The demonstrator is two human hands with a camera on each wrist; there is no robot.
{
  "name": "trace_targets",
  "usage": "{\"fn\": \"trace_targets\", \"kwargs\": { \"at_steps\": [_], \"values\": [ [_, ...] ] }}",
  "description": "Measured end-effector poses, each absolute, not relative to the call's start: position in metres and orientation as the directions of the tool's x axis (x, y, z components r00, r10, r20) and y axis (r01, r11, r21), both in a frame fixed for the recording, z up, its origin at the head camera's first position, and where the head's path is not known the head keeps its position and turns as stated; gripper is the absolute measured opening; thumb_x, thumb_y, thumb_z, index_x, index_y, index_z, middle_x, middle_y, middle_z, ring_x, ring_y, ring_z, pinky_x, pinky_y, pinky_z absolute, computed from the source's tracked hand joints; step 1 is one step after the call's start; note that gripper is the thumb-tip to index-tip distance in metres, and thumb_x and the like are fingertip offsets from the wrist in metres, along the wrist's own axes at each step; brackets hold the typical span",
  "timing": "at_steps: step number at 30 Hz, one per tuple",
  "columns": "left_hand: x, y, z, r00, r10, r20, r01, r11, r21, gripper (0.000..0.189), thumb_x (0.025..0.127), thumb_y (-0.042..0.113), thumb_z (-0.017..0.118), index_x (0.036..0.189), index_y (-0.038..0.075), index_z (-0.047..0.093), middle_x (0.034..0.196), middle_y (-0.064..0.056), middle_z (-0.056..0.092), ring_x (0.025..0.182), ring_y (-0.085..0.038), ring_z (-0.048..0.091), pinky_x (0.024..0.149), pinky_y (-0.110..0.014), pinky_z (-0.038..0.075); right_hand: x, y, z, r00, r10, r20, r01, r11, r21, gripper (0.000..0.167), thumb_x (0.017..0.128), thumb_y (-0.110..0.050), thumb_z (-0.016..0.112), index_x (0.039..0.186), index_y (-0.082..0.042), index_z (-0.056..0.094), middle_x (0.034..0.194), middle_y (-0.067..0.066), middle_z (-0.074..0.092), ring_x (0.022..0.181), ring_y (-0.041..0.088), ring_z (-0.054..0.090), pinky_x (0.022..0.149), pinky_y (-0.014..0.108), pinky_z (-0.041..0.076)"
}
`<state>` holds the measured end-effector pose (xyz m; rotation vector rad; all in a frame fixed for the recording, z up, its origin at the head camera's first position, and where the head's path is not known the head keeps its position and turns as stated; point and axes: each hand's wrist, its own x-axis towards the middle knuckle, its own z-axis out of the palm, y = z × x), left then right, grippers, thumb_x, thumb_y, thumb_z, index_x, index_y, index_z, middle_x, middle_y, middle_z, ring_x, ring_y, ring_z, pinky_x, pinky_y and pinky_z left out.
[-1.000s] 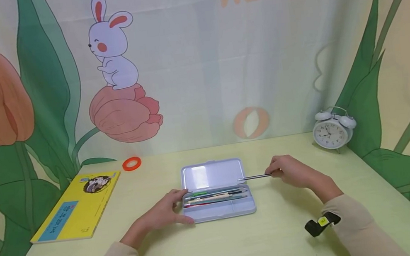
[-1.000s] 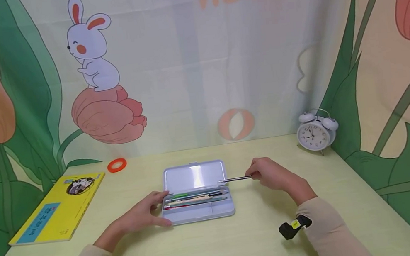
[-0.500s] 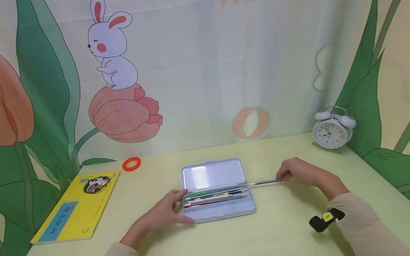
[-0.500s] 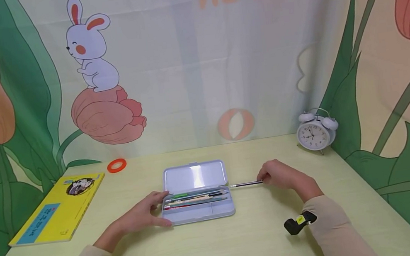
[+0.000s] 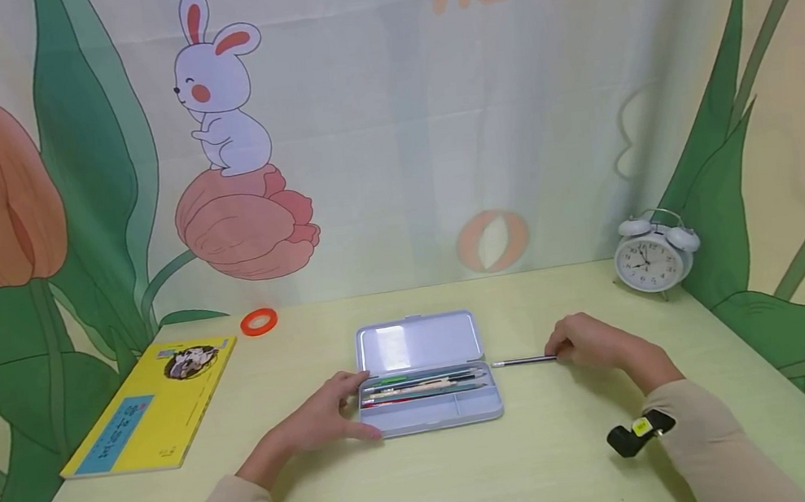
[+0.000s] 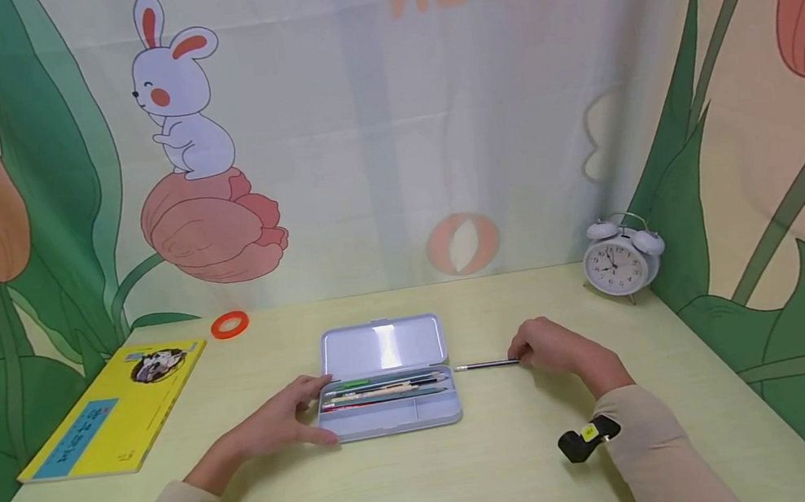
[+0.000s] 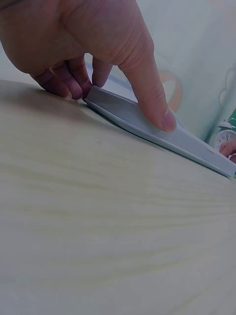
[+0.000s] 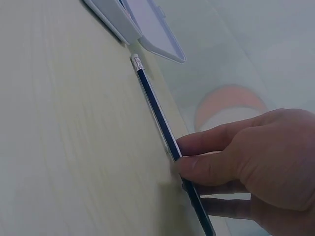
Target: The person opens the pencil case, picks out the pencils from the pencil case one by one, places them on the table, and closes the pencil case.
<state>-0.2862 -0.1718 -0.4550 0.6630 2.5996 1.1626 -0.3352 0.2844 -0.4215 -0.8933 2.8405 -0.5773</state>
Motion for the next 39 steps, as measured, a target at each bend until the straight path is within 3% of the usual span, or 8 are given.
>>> {"fn": "trace_targets", "kwargs": {
  "at_steps": [16,26,30,39],
  "values": [
    [-0.287,-0.171,-0.455,-0.868,0.496,-0.007,0.324,0.577,0.750,0.100,0.073,0.035,0.091,0.153,0.005,0.039,0.138,-0.011,0.046,0.125,-0.029,0.042,0.108,-0.052,0.034,-0.340,0.286,-0.426,-0.831,-0.556,0.008,-0.515,0.763,-0.391,0.023,0.082,0.011,0.070,0.096,-0.004,0.078,0.091,-0.001,0.069,0.084,0.014,0.061,0.075,0.034,0.053],
    [-0.288,-0.171,-0.457,-0.869,0.495,-0.010,0.325,0.584,0.744,0.100,0.073,0.035,0.091,0.153,0.005,0.039,0.139,-0.012,0.045,0.127,-0.030,0.041,0.110,-0.053,0.032,-0.336,0.277,-0.416,-0.835,-0.542,0.092,-0.528,0.745,-0.408,0.023,0.087,0.005,0.071,0.110,0.002,0.073,0.096,0.005,0.068,0.088,0.019,0.063,0.078,0.035,0.054],
    [-0.289,-0.171,-0.456,-0.869,0.495,-0.010,0.327,0.588,0.739,0.100,0.073,0.035,0.091,0.153,0.005,0.039,0.138,-0.012,0.046,0.127,-0.030,0.042,0.109,-0.053,0.033,-0.331,0.261,-0.409,-0.795,-0.584,0.166,-0.597,0.703,-0.386,0.019,0.088,0.005,0.070,0.107,0.002,0.074,0.094,0.006,0.067,0.087,0.018,0.064,0.075,0.033,0.055],
    [-0.287,-0.171,-0.455,-0.865,0.502,-0.003,0.332,0.577,0.747,0.100,0.073,0.034,0.091,0.153,0.003,0.039,0.137,-0.012,0.046,0.127,-0.031,0.042,0.109,-0.053,0.033,-0.308,0.202,-0.409,-0.621,-0.729,0.289,-0.782,0.547,-0.299,0.016,0.086,0.007,0.073,0.099,-0.001,0.076,0.093,0.005,0.068,0.086,0.017,0.065,0.078,0.033,0.056]
  ]
}}
